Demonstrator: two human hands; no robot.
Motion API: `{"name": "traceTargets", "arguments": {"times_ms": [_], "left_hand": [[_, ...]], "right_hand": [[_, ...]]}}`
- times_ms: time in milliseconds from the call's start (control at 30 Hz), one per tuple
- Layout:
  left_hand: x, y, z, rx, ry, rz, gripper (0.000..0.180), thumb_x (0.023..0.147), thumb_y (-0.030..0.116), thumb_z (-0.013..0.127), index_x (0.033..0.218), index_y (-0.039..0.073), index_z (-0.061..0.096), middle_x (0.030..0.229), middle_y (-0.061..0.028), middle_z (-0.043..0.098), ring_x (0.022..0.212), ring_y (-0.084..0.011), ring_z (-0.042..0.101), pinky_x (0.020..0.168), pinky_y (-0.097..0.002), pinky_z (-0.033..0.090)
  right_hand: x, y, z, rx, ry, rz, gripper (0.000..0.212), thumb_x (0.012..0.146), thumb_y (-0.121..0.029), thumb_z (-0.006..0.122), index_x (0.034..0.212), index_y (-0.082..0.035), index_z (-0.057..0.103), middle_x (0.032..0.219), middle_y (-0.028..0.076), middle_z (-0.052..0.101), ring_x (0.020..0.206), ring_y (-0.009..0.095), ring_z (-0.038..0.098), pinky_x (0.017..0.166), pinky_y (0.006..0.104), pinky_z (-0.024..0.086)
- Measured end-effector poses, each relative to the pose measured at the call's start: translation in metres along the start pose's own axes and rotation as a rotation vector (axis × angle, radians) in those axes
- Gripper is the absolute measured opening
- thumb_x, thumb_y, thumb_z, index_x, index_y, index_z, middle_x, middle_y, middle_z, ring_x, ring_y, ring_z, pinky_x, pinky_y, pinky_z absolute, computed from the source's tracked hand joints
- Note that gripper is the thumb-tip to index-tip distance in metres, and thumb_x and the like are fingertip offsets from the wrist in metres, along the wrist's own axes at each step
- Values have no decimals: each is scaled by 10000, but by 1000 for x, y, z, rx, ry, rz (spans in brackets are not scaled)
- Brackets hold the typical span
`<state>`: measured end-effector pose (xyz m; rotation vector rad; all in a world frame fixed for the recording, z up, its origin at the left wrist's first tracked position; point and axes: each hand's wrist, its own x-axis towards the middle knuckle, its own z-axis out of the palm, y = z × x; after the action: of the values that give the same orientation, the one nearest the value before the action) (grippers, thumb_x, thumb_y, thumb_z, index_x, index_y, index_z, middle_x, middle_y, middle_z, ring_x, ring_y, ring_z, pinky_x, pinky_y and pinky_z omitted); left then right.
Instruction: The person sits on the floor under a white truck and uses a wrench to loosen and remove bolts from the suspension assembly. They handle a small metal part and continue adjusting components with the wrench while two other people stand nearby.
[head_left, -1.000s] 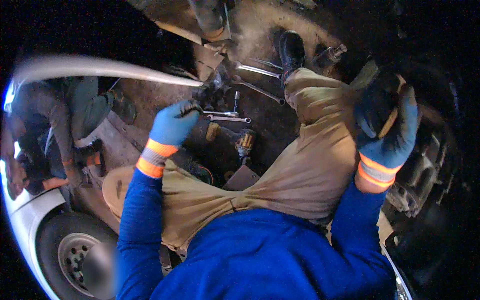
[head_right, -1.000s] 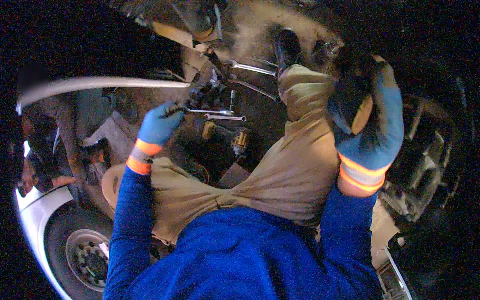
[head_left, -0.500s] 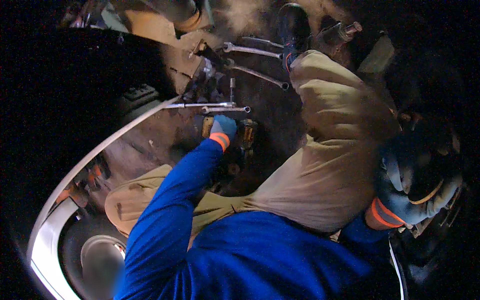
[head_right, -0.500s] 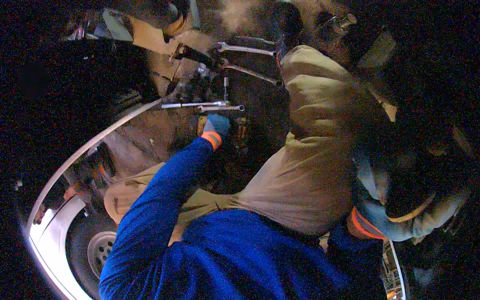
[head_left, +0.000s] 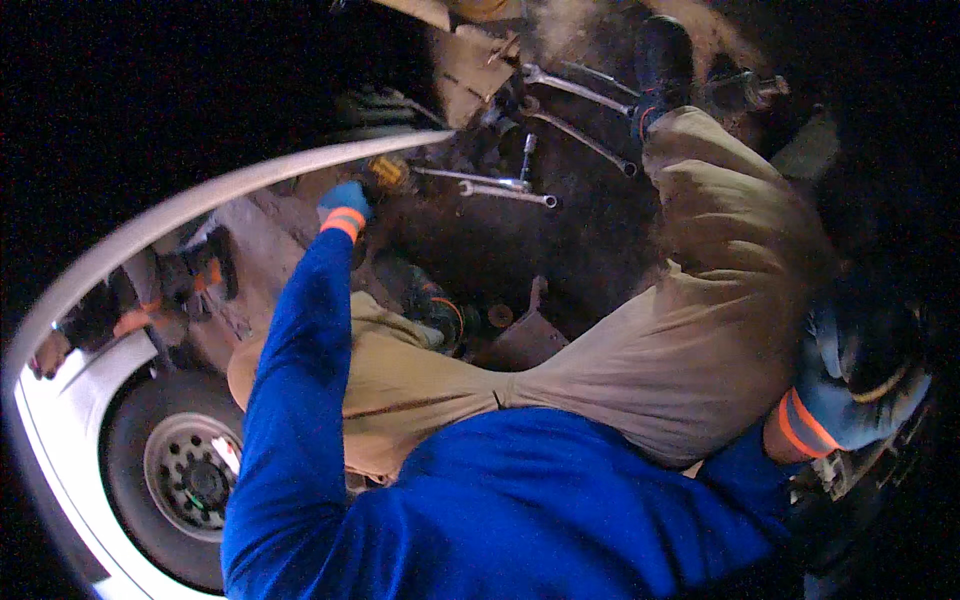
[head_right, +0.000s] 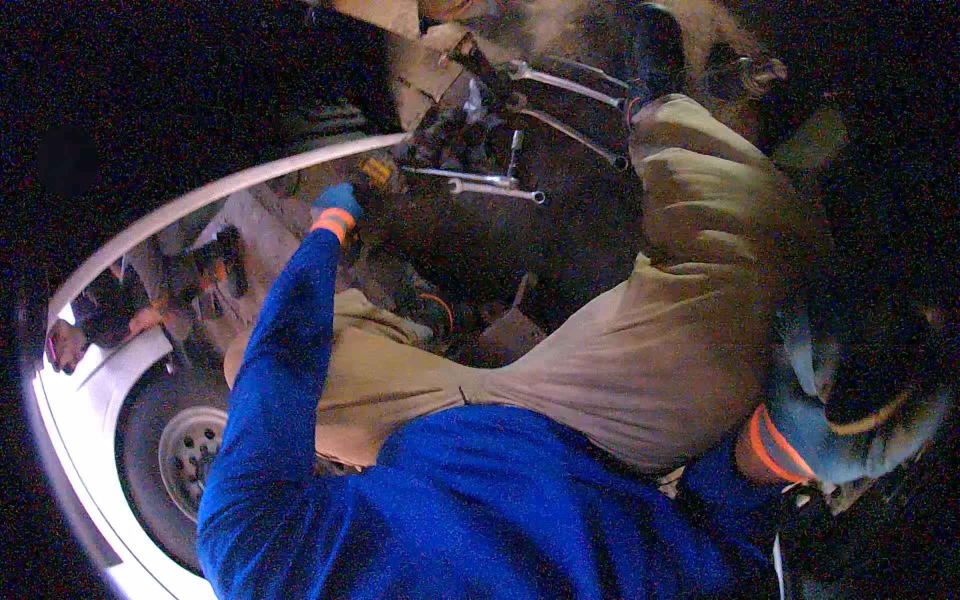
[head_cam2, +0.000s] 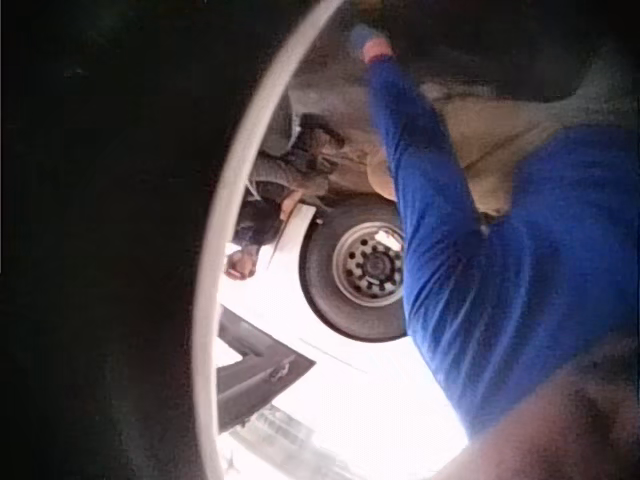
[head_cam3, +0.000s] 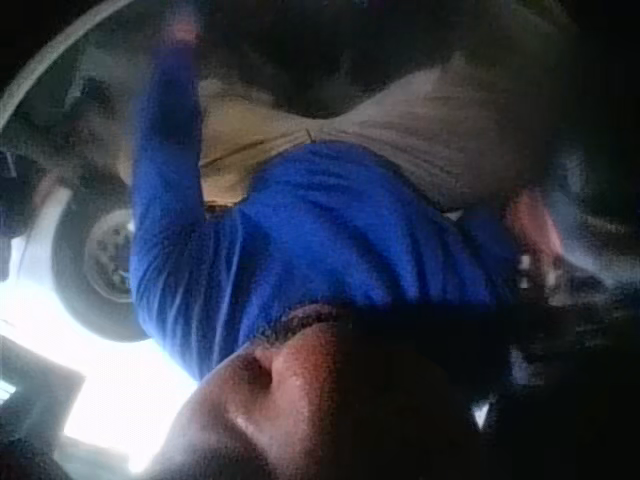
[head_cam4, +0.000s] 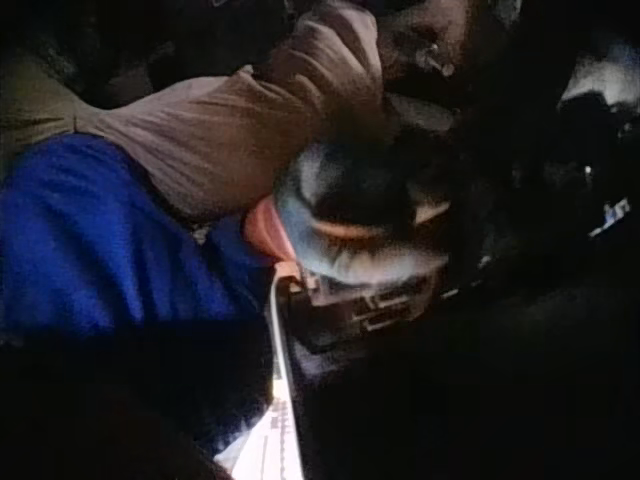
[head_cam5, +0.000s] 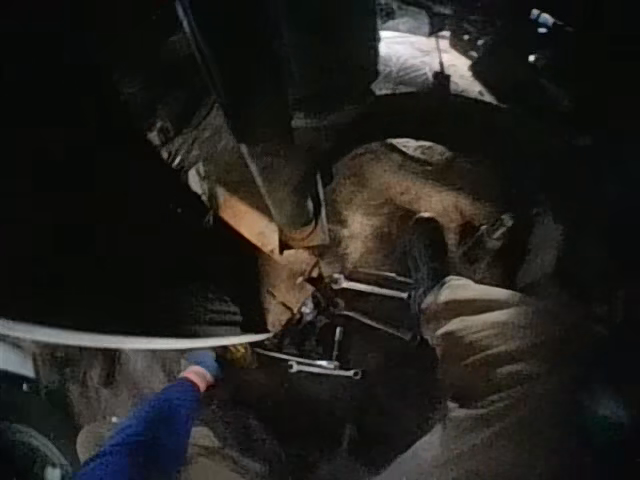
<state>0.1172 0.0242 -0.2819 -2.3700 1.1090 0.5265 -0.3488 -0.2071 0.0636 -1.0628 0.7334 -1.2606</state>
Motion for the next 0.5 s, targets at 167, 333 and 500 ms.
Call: {"name": "traceTargets", "arguments": {"times_ms": [167,333,500], "left_hand": [[6,-59,82,-116,117,-207,281,736,279,598,929,81,648,1001,-194,626,891,-384,608,752,-467,491],[-28,30,28,-150,374,-60,253,727,291,615,882,94,580,769,-156,623,782,-347,620,643,-464,487],[-108,153,0,-132,25,756,65,686,153,576,697,120,631,713,-123,627,676,-327,623,586,-426,496]], "right_hand": [[-2,12,6,-389,82,-259,610,742,-313,708,1197,17,473,1050,153,569,855,238,575,762,340,482],[2,3,-1,-1527,-75,-798,603,770,-290,688,1211,53,461,1113,175,574,913,258,583,798,340,485],[3,-4,8,-2173,-109,-853,557,827,-313,614,1203,67,460,1155,178,552,981,256,561,819,311,473]]}}
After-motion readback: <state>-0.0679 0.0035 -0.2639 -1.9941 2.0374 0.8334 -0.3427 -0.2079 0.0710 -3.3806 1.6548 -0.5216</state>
